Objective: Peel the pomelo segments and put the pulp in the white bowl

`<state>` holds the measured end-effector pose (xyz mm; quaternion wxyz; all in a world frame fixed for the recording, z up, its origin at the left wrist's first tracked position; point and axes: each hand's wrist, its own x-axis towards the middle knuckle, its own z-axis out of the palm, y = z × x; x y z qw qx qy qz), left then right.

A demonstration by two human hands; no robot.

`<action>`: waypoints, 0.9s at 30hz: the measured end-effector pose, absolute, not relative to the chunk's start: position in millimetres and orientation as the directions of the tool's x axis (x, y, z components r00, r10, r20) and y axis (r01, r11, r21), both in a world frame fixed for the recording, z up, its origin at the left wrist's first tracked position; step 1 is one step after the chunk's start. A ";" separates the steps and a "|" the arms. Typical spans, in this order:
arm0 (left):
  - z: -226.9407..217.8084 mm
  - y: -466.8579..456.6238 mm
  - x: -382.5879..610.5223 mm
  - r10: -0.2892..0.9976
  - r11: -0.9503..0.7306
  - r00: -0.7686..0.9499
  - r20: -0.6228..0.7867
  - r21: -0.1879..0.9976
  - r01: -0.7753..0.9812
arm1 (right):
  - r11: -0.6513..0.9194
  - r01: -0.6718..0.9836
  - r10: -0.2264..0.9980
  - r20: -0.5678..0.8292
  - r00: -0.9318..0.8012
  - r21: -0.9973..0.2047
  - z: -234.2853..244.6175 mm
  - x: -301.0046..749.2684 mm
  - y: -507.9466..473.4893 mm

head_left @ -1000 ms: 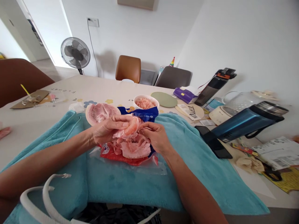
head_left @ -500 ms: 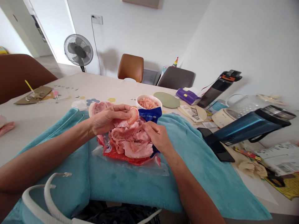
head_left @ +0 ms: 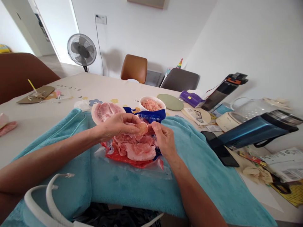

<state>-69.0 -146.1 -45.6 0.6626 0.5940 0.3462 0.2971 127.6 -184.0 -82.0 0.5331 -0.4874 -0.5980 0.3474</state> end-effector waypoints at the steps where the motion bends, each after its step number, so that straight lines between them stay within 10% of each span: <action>1: -45.7 -146.9 -68.6 0.805 0.108 0.585 -0.102 0.994 0.025 | 0.290 0.180 0.953 0.301 0.035 -0.940 -81.1 127.5 -185.2; 27: -52.1 -148.3 -63.7 0.850 -0.346 0.476 0.224 0.919 0.187 | 0.480 0.294 0.876 0.472 -0.102 -0.826 -78.4 126.9 -184.1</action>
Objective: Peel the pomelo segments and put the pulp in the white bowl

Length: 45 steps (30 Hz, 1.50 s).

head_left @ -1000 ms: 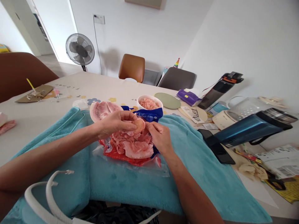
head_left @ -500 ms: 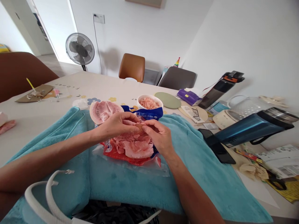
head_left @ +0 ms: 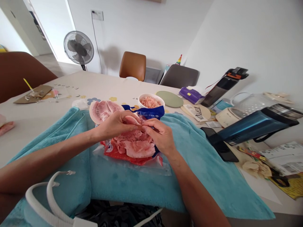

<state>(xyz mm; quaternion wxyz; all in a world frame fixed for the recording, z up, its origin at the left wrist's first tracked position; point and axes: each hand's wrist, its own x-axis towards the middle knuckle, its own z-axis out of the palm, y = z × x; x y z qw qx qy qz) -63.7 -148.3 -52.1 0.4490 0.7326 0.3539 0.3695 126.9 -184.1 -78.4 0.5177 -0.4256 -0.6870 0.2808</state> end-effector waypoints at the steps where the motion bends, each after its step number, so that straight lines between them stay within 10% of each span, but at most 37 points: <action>1: -52.2 -147.2 -64.9 0.841 -0.365 0.490 0.230 0.909 0.200 | 0.468 0.296 0.883 0.455 -0.117 -0.833 -78.1 127.5 -183.8; 16: -44.1 -138.6 -75.1 0.751 -0.287 0.653 0.101 0.940 0.184 | 0.242 0.106 0.961 0.223 -0.163 -0.965 -79.8 126.9 -183.0; 26: -51.5 -135.7 -72.8 0.754 0.142 0.647 -0.114 0.990 0.010 | 0.141 -0.023 0.981 0.142 -0.129 -0.990 -82.5 122.8 -185.7; 45: -53.8 -145.0 -65.8 0.901 -0.005 0.434 0.014 1.000 -0.020 | 0.060 -0.078 0.998 0.061 -0.006 -0.995 -88.9 123.2 -181.1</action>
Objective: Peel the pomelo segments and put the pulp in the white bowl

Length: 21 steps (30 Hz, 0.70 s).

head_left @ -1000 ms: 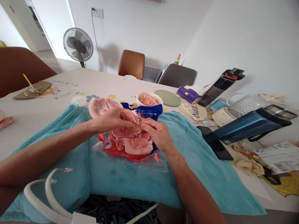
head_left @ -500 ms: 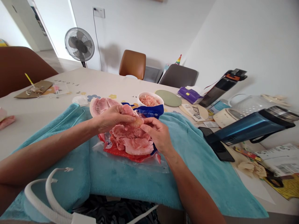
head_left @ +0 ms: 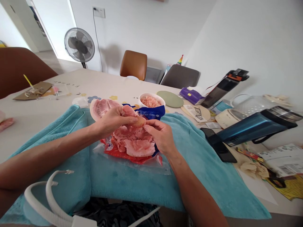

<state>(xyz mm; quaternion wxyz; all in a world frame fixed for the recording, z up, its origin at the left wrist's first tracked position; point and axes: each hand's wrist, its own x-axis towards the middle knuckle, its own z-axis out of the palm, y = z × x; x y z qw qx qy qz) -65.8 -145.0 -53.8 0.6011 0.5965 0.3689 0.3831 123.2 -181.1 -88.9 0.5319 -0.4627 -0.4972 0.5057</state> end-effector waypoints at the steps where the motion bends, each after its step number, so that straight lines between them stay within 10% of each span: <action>1: -53.9 -146.4 -65.1 0.907 -0.028 0.419 0.028 1.000 -0.006 | 0.049 -0.083 0.999 0.049 0.003 -0.995 -89.0 123.0 -180.8; 18: -55.2 -169.4 -55.1 0.853 -0.493 0.319 0.414 0.839 0.230 | 0.186 0.112 0.981 0.190 0.032 -0.976 -85.6 121.8 -182.4; 21: -55.4 -167.9 -56.1 0.893 -0.318 0.366 0.263 0.943 0.100 | 0.248 0.105 0.967 0.253 0.036 -0.963 -84.7 121.6 -184.2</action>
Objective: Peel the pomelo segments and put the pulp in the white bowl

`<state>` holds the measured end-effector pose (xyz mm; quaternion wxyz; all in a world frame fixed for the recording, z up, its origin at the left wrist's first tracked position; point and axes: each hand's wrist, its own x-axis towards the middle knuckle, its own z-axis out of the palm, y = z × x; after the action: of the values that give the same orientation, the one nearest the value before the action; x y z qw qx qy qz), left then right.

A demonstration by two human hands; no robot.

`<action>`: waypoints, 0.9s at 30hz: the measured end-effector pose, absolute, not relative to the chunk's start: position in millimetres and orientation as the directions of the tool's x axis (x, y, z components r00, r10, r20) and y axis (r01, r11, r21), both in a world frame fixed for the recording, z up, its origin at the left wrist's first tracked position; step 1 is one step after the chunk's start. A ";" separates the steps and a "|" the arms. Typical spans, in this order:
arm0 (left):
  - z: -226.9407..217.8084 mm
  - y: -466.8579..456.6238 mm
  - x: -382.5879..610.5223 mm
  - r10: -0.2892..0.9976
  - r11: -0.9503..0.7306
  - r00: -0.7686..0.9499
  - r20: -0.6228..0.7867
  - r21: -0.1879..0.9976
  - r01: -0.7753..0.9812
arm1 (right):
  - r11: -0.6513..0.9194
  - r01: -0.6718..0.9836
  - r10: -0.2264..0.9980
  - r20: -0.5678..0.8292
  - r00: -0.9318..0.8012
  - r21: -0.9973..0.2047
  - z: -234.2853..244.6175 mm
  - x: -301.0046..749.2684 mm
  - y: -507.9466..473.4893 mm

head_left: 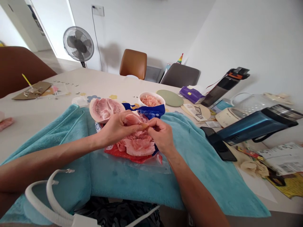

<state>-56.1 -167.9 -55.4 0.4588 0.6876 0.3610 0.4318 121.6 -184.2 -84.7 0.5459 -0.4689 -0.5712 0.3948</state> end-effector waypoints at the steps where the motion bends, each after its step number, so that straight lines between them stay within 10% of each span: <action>1: -54.7 -166.3 -56.6 0.903 -0.182 0.400 0.155 0.983 0.031 | 0.247 0.058 0.968 0.249 0.027 -0.967 -84.1 121.2 -185.3; 5: -51.5 -158.1 -58.8 0.777 0.326 0.613 -0.146 0.925 -0.193 | 0.181 -0.243 0.971 0.213 -0.111 -0.953 -78.7 116.9 -192.3; 10: -54.8 -155.4 -59.2 0.669 0.481 0.728 -0.153 0.835 -0.267 | 0.113 -0.457 0.944 0.238 -0.226 -0.882 -69.9 110.7 -198.6; 21: -50.4 -157.7 -57.1 0.866 0.230 0.498 -0.053 0.926 -0.301 | 0.073 -0.202 0.991 0.094 -0.094 -0.977 -75.3 121.0 -191.1; 27: -57.2 -157.6 -52.9 0.946 0.019 0.321 0.050 0.978 -0.206 | 0.281 -0.069 0.956 0.272 0.114 -0.957 -72.7 118.8 -192.8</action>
<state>-52.9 -157.6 -57.2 0.6206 0.5250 0.3524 0.4638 118.8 -192.8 -72.7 0.6108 -0.4288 -0.5169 0.4193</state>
